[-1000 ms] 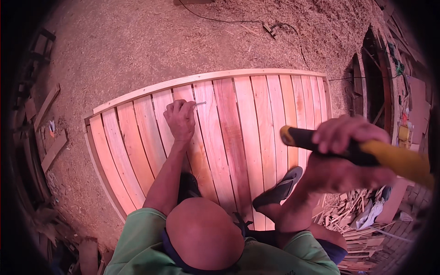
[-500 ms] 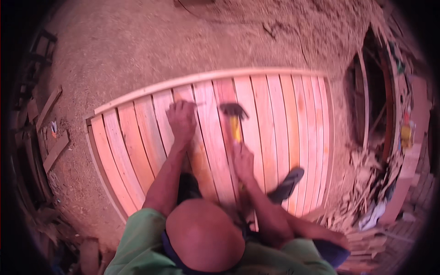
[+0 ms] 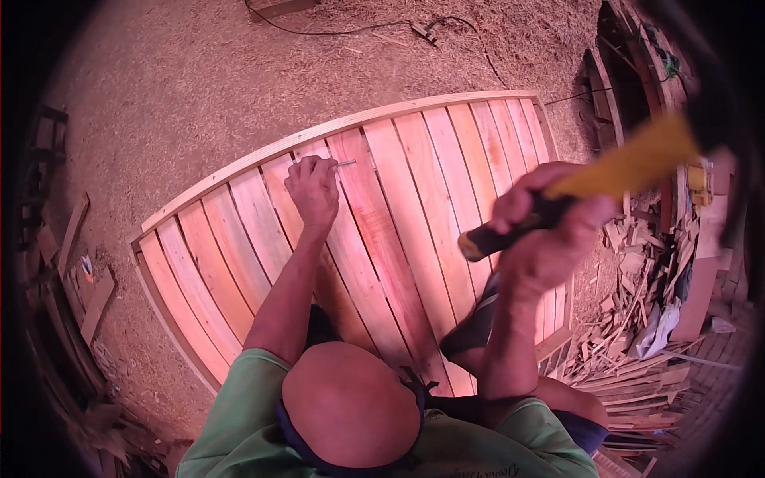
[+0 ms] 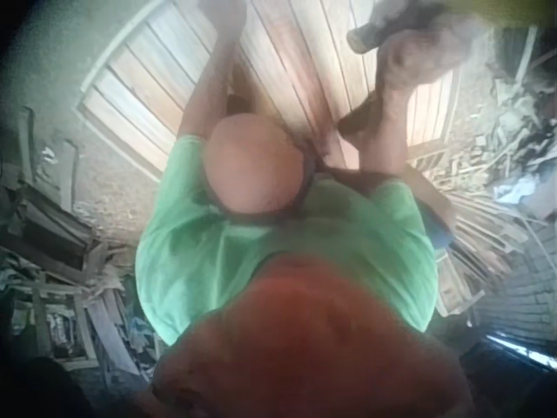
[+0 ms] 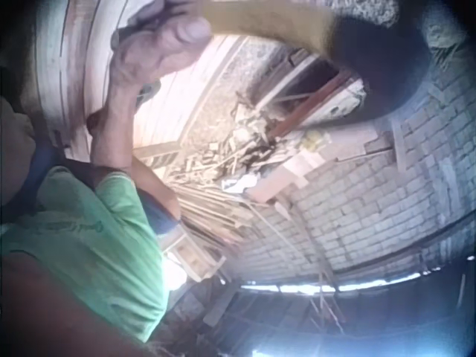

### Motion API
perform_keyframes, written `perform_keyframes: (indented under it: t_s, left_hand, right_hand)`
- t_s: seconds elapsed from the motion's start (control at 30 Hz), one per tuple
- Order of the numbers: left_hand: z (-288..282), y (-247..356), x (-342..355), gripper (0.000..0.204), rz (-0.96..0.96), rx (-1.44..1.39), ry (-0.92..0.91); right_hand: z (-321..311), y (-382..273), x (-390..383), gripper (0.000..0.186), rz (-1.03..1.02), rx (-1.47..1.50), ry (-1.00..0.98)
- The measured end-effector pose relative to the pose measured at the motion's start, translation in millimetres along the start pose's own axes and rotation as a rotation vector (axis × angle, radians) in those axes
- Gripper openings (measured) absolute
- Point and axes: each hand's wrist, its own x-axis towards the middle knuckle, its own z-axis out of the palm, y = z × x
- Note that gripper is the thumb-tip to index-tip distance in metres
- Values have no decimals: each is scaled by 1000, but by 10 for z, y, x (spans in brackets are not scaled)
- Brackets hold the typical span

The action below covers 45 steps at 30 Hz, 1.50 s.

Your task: Nailing wooden slats into a frame to build a piece of furniture, likely a bed or bench.

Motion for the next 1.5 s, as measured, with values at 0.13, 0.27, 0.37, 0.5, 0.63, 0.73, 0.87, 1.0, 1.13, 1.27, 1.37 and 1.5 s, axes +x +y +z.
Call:
perform_keyframes:
  t_s: [0.13, 0.27, 0.37, 0.5, 0.63, 0.73, 0.87, 1.0, 1.13, 1.27, 1.37, 1.5]
  left_hand:
    - [15, 113, 42, 10, 22, -18, -33]
    - [12, 21, 26, 10, 8, -7, -24]
    - [-81, -42, 5, 11, 14, 13, -22]
    - [29, 87, 26, 8, 49, -14, -22]
    - [-5, -4, 5, 8, 70, 35, -42]
    - [2, 225, -30, 11, 159, 42, -27]
    - [44, 453, 17, 11, 123, -54, 16]
    - [316, 383, 169, 9, 35, -63, -66]
    - [433, 450, 138, 10, 52, -11, -80]
    - [452, 480, 140, 11, 52, -11, -96]
    - [402, 401, 135, 11, 64, 18, -92]
    - [384, 440, 136, 10, 69, -2, -71]
  right_hand:
    - [-163, -430, 370, 72, -380, 111, -164]
    - [-18, -632, 428, 74, -503, 107, -261]
    - [66, -108, 241, 80, -558, 330, -262]
    - [-522, 1869, -847, 43, 249, -736, -312]
    - [-516, 1975, -1202, 43, 495, -831, -235]
    - [-801, 1913, -1130, 43, 527, -716, -140]
    - [-699, 1320, -703, 42, 553, -614, -15]
    - [-502, 733, -251, 42, 299, -326, 104]
    - [-522, 148, 107, 51, 82, 15, 215]
    - [-595, -289, 414, 72, -236, -43, 87]
    - [-551, -381, 542, 73, -428, 67, -145]
    - [-391, 271, 336, 63, -518, 186, -56]
